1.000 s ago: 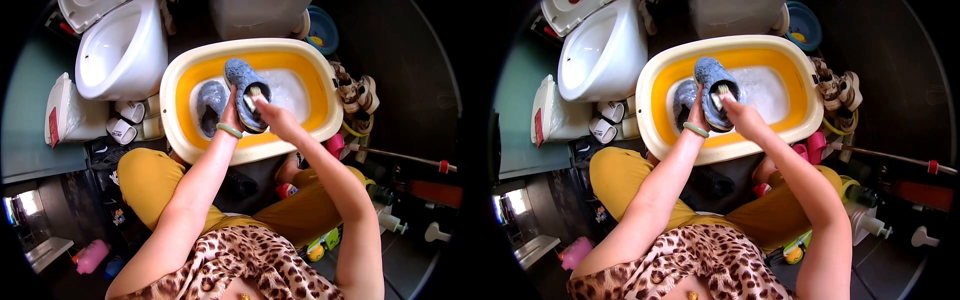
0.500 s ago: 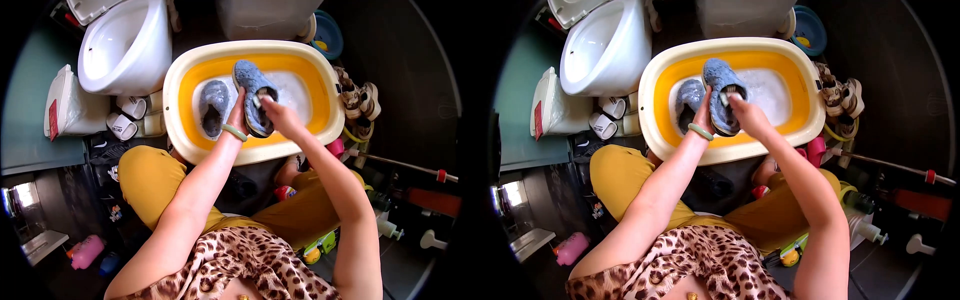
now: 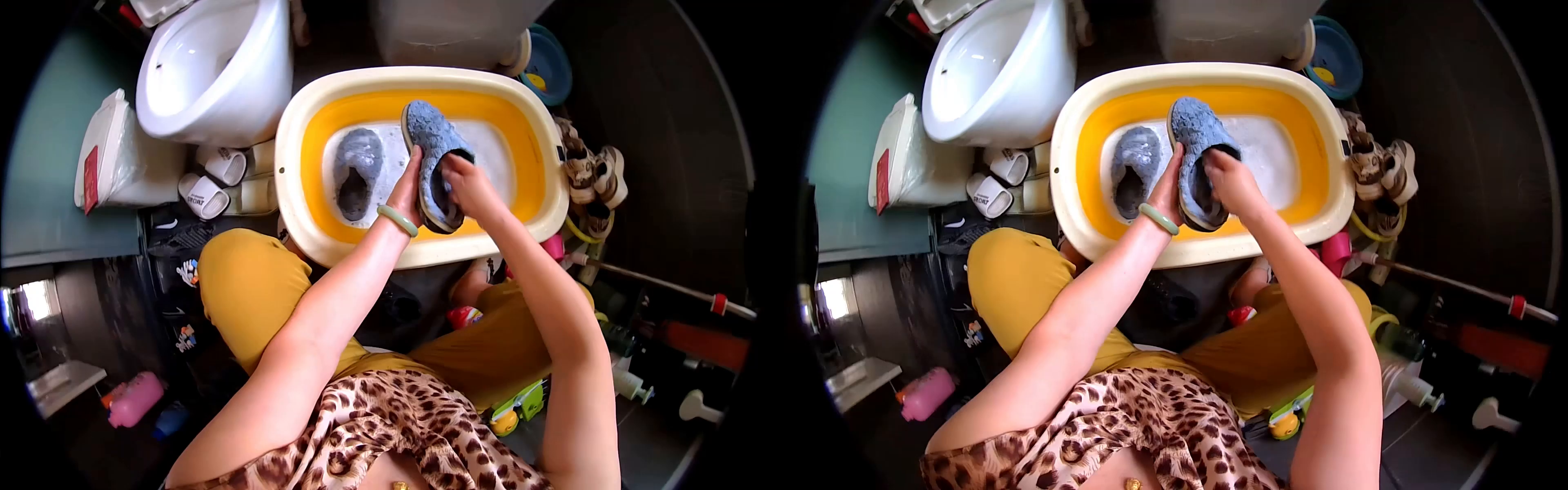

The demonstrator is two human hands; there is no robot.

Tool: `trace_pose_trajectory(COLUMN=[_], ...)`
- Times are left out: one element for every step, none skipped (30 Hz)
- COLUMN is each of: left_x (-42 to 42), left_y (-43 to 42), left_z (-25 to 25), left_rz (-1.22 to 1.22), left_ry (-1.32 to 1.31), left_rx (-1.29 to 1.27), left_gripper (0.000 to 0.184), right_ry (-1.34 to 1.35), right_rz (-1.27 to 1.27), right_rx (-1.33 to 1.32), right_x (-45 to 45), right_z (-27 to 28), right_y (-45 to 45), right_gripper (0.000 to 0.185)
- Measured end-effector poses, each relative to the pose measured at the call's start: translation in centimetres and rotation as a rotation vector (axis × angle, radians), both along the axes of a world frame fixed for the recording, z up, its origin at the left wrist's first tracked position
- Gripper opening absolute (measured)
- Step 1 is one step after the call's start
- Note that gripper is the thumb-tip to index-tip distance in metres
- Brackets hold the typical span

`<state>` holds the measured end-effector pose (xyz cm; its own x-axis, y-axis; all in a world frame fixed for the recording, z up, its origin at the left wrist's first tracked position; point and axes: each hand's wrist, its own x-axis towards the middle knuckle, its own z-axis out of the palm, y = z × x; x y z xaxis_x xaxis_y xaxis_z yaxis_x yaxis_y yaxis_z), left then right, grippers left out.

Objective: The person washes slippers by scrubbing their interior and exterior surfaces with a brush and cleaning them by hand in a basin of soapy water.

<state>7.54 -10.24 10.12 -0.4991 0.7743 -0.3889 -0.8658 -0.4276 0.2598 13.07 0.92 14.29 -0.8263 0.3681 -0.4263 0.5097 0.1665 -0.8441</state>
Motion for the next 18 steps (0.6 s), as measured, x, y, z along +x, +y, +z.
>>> trace_pose_trajectory(left_x=[-0.7,-1.4,-2.1,-2.2,-2.1,-1.8,-1.5,-1.2,-0.7,0.0,0.6,0.9,1.3,1.2,0.7,0.0,-0.8,-1.6], left_y=[-0.3,-0.1,-0.3,-0.5,-0.5,-0.5,-0.4,0.0,0.4,0.1,0.5,0.9,1.2,1.0,0.5,0.4,0.0,-0.3], left_z=[-0.1,-1.1,-2.3,-1.8,-1.3,-1.5,-1.2,-1.7,-2.1,-0.6,-0.4,-0.3,0.1,0.4,1.1,0.4,0.4,0.2], left_rz=[0.016,0.084,0.063,0.079,0.09,0.088,0.062,0.029,-0.012,-0.049,-0.091,-0.086,-0.084,-0.074,-0.057,-0.007,0.023,0.065], left_ry=[0.001,0.018,0.005,-0.01,-0.025,-0.009,-0.035,-0.031,-0.025,-0.035,-0.018,0.001,0.019,0.043,0.067,0.051,0.051,0.088], left_rx=[0.026,0.037,0.079,0.072,0.067,0.046,0.039,0.069,0.099,0.034,0.07,0.05,0.031,0.005,-0.018,0.009,0.051,0.054], left_gripper=[0.051,0.05,0.05,0.051,0.051,0.053,0.053,0.053,0.053,0.051,0.053,0.053,0.054,0.056,0.059,0.059,0.057,0.057], right_ry=[0.114,0.076,0.033,0.022,0.158,0.11,0.06,-0.017,0.01,0.03,-0.082,-0.067,-0.01,-0.021,-0.029,-0.001,0.028,0.092], right_rz=[0.002,0.068,0.135,0.157,0.26,0.293,0.327,0.277,0.228,0.175,0.109,0.108,0.015,-0.066,-0.138,-0.111,-0.077,0.025], right_rx=[-0.119,-0.175,-0.232,-0.238,-0.113,-0.006,0.1,0.132,0.252,0.372,0.478,0.524,0.319,0.166,0.015,-0.064,-0.146,-0.319], right_x=[0.9,2.1,3.3,4.4,5.6,5.7,5.7,4.7,3.6,2.4,0.8,0.2,-0.7,-0.7,-1.4,-1.2,-0.4,0.7], right_z=[0.7,2.3,3.6,2.7,1.1,1.5,1.9,2.0,0.2,-1.5,-0.5,-1.6,-2.7,-3.4,-0.8,0.8,2.3,4.3], right_y=[-1.4,-2.2,-2.2,-1.5,-0.5,0.0,0.6,0.8,1.8,2.8,2.4,3.0,2.9,3.2,1.2,-0.5,-1.9,-2.6], right_gripper=[0.034,0.034,0.035,0.035,0.036,0.036,0.036,0.035,0.032,0.029,0.025,0.023,0.024,0.025,0.028,0.03,0.032,0.035])
